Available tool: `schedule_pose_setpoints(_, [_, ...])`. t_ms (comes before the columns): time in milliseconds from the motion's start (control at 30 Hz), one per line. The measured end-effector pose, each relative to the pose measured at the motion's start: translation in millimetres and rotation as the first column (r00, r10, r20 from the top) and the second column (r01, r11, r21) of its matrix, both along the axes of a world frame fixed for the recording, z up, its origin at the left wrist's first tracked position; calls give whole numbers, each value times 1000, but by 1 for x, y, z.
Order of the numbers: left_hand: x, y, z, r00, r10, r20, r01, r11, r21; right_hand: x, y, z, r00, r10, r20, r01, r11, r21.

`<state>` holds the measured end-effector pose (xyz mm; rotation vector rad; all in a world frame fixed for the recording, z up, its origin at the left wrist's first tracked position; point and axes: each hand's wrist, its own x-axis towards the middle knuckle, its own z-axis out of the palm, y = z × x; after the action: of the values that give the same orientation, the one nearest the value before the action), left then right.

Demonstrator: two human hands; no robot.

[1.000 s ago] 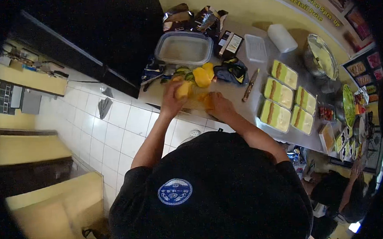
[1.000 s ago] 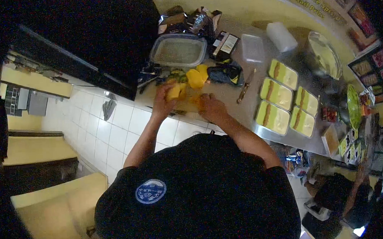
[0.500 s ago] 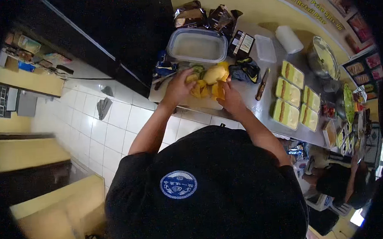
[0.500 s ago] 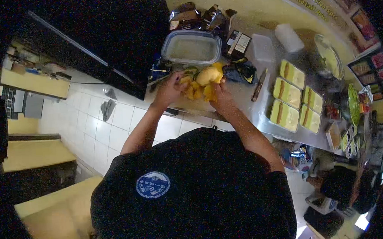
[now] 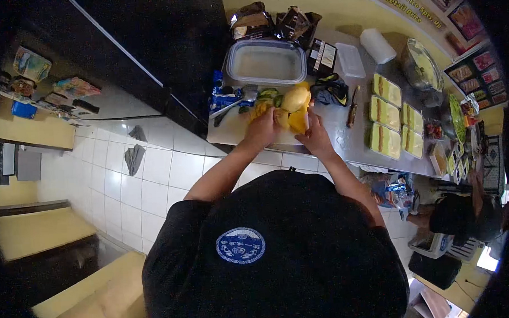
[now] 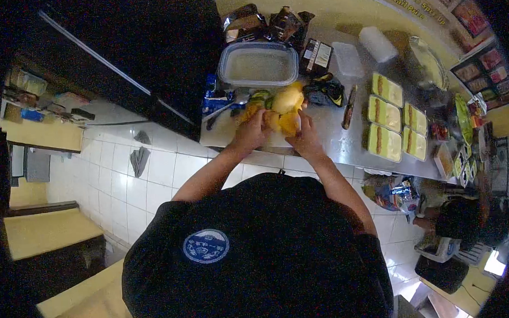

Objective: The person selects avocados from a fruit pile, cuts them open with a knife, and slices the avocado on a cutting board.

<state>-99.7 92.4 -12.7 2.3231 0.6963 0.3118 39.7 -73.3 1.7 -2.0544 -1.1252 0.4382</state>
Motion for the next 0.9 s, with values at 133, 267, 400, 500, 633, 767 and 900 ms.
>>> schedule_pose_setpoints(133, [-41, 30, 22, 998, -9, 61, 9, 1000, -7, 5, -20, 0, 995, -96, 14, 96, 995, 4])
schedule_pose_setpoints(267, [-69, 83, 1, 994, 97, 53, -103, 988, 114, 4, -55, 12, 938, -246, -244, 258, 966, 21])
schedule_pose_setpoints(400, [-56, 102, -2, 965, 21, 260, -103, 947, 304, 1, -106, 11, 929, -360, -86, 368, 925, 96])
schedule_pose_setpoints(500, [-16, 65, 32, 991, -10, 133, -12, 987, 161, -14, -142, 39, 860, -493, -129, 495, 869, -19])
schedule_pose_setpoints(633, [57, 6, 25, 906, -364, 215, 356, 931, 75, -29, -204, 15, 795, -607, 7, 593, 775, -219])
schedule_pose_setpoints(767, [138, -83, 40, 797, -582, 162, 597, 799, -70, -66, -283, -3, 721, -691, 60, 672, 675, -306])
schedule_pose_setpoints(900, [239, -105, -12, 883, -469, 28, 468, 882, 52, -120, -366, -15, 474, -879, 57, 844, 435, -313])
